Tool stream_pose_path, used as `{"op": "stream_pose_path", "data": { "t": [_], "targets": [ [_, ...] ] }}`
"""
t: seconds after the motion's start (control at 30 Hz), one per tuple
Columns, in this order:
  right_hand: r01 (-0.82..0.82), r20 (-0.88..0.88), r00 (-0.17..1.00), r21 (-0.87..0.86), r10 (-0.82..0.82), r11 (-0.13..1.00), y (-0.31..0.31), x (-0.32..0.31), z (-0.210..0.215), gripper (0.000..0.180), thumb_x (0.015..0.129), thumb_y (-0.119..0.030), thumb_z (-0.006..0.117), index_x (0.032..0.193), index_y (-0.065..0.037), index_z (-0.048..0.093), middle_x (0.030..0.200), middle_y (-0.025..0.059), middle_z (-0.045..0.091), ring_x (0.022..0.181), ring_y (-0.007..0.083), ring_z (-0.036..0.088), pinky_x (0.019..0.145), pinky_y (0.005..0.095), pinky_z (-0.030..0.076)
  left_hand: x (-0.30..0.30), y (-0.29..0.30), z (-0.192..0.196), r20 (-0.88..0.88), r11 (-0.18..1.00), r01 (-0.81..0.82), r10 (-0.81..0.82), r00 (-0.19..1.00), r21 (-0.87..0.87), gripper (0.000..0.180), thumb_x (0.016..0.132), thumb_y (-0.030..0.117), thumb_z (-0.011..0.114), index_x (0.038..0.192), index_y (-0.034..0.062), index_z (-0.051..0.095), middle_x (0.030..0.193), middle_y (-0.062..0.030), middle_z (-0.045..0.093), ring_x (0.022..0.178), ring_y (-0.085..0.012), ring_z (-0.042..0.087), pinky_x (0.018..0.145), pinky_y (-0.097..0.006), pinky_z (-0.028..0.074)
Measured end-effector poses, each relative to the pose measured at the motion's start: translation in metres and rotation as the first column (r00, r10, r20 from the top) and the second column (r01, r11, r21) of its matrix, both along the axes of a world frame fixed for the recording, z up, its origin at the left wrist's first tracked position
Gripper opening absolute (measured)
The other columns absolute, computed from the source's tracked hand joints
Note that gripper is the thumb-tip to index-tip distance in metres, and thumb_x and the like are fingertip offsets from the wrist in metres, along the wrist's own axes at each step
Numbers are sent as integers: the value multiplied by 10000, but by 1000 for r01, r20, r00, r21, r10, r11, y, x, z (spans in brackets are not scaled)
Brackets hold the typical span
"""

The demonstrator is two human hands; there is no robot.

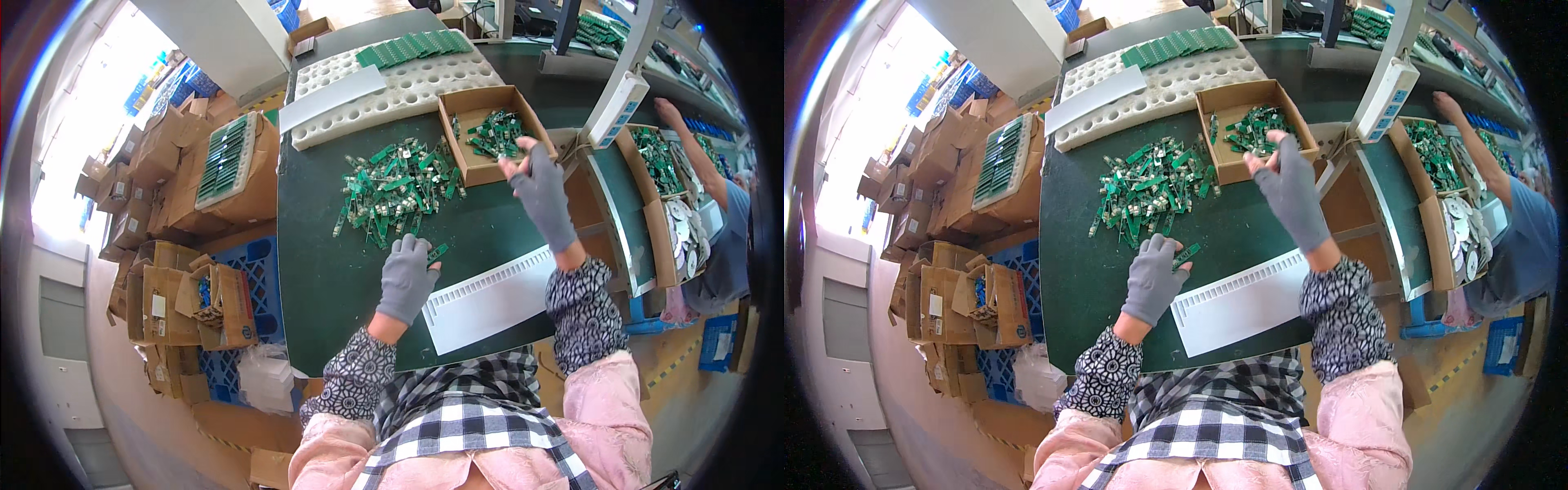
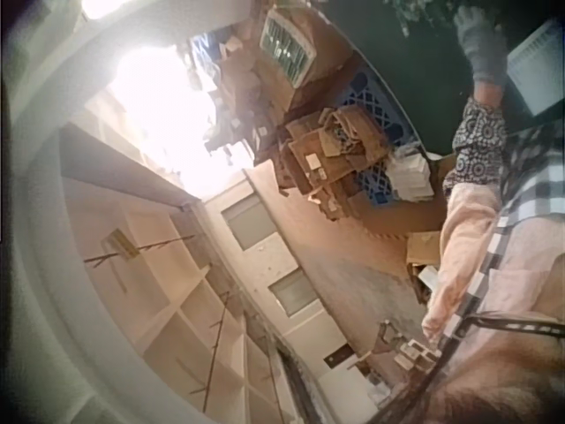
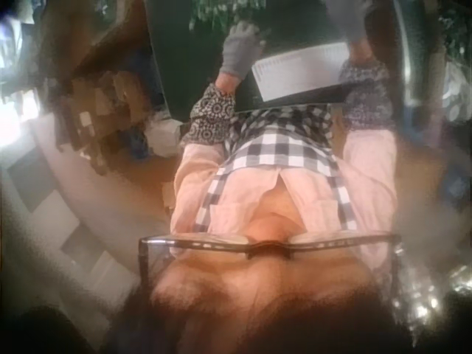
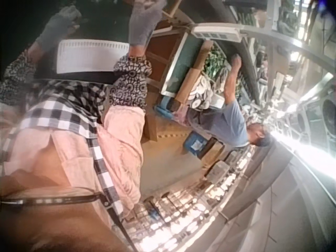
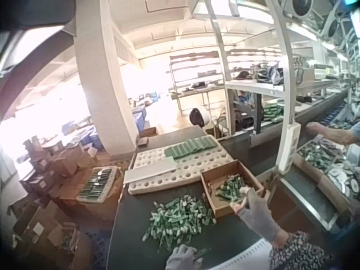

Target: The person assembles small LED circuit boards into a plastic housing strip by hand.

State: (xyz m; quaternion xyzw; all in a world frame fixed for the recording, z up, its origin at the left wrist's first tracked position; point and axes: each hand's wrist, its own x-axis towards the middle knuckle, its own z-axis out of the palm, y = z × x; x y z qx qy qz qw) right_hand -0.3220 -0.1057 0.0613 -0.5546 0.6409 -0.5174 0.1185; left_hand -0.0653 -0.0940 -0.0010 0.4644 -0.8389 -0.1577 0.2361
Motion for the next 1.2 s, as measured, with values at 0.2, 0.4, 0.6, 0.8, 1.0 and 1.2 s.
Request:
{"op": "stream_pose_path", "data": {
  "t": [0.2, 0.4, 0.6, 0.8, 1.0, 1.2],
  "targets": [
    [-454, 220, 889, 289, 403, 843, 63, 54, -33, 471, 909, -309, 722, 1209, -1, 530, 641, 39, 528, 576, 118, 519, 562, 297, 445, 10, -8, 15, -128, 959, 18, 19, 992, 282, 203, 823, 130, 722, 996, 46, 656, 832, -50, 634, 702, -175, 620, 723, -270, 497],
    [-699, 496, 694, 293, 521, 652, 89, 91, -32, 394, 911, -316, 711, 1163, -42, 582, 678, 13, 517, 605, 105, 522, 555, 286, 420, 24, 48, 12, -733, 572, 458, 537, 417, 680, 160, 958, 123, 603, 1055, 0, 636, 949, -42, 652, 844, -103, 610, 801, -240, 481],
    [-649, -203, 613, 423, 764, 633, 95, 84, -13, 250, 855, -282, 704, 933, -68, 600, 647, 140, 621, 634, 338, 652, 591, 396, 498, 43, 77, 17, -678, 520, 436, 544, 494, 735, 202, 983, 163, 584, 1069, -10, 641, 1015, -87, 677, 878, -137, 645, 829, -256, 504],
    [-623, -460, 396, 500, 795, 601, 103, 82, -15, 217, 817, -226, 703, 918, -70, 590, 646, 99, 621, 627, 307, 654, 691, 396, 511, 57, 83, 29, -597, 570, 328, 384, 704, 753, 186, 947, 128, 645, 1016, -41, 679, 880, -45, 688, 808, -82, 619, 754, -219, 491],
    [-612, -441, 348, 562, 827, 557, 114, 83, -18, 190, 841, -228, 683, 917, -84, 586, 634, 86, 595, 628, 275, 631, 718, 389, 501, 66, 98, 30, -411, 585, 205, 244, 878, 785, 86, 919, 40, 651, 955, -34, 676, 857, -29, 681, 811, -51, 589, 725, -210, 477],
    [-711, 23, 596, 480, 803, 514, 89, 71, -38, 141, 887, -240, 689, 987, -143, 664, 652, 90, 600, 651, 306, 623, 715, 389, 476, 52, 138, 21, -471, 821, 182, 117, 874, 541, 68, 909, 31, 635, 963, -11, 636, 1068, -106, 704, 813, -140, 658, 726, -274, 518]
  ]
}}
